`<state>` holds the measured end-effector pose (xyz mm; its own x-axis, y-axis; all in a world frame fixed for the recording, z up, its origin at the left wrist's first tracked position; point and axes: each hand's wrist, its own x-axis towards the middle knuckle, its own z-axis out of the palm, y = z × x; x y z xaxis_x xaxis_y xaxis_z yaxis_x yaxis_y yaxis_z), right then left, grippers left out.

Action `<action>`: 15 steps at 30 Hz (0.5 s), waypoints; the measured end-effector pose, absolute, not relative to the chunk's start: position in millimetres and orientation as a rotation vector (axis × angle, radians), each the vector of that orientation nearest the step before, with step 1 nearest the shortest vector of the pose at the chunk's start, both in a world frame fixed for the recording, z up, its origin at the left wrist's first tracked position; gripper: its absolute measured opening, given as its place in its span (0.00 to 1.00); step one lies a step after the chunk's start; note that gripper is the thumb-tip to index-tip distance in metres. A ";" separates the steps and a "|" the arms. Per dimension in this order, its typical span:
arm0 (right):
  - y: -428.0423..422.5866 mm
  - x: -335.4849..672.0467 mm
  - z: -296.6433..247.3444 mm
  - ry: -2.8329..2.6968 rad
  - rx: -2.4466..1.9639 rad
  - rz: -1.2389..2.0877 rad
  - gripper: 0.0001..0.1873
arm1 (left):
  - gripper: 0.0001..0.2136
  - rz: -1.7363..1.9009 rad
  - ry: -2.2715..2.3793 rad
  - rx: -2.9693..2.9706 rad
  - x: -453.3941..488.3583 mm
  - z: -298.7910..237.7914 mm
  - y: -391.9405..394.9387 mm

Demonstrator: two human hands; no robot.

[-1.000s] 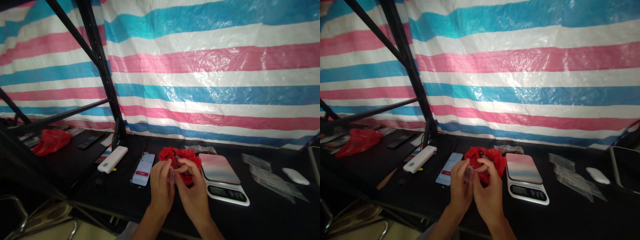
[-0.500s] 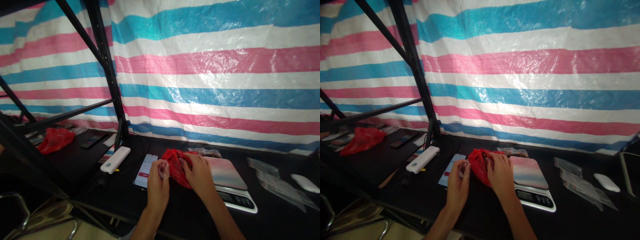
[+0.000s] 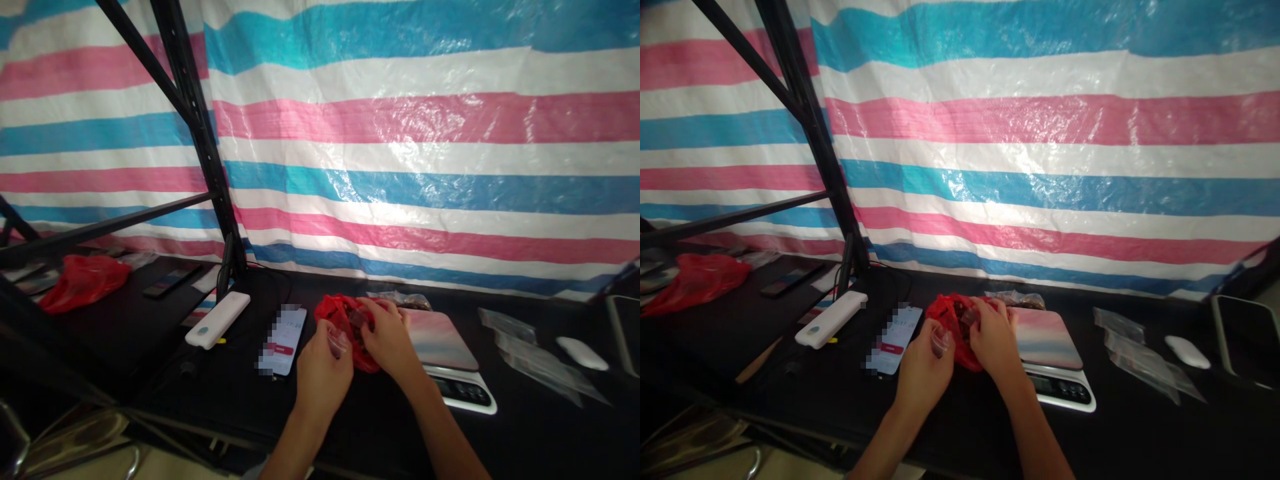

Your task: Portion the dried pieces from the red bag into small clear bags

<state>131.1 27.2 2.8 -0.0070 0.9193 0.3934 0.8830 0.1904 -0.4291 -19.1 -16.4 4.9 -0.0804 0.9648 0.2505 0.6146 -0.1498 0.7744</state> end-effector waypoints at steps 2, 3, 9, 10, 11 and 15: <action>25.0 139.7 2.7 -1.858 -1.681 0.026 0.30 | 0.06 0.997 1.764 1.834 -18.1 8.4 -19.0; 23.4 143.4 2.3 -1.851 -1.675 0.000 0.30 | 0.08 0.943 1.788 1.857 -17.6 9.8 -20.5; 14.8 146.7 -1.4 -1.940 -1.597 0.026 0.20 | 0.10 0.745 1.842 1.921 -13.6 13.2 -26.5; 15.0 144.8 -1.3 -1.962 -1.588 0.045 0.19 | 0.11 0.739 1.841 1.930 -12.5 13.2 -26.9; 15.9 142.8 -0.9 -1.981 -1.579 0.062 0.18 | 0.11 0.740 1.844 1.938 -11.2 13.1 -27.2; 24.9 135.6 3.1 -2.036 -1.560 0.139 0.16 | 0.13 0.792 1.863 1.931 -5.3 12.2 -28.0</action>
<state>135.6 24.9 3.1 -0.1614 0.9152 0.3692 0.8563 0.3159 -0.4086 -5.3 -28.0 12.2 -0.0164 0.9878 0.1547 0.7968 -0.0805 0.5989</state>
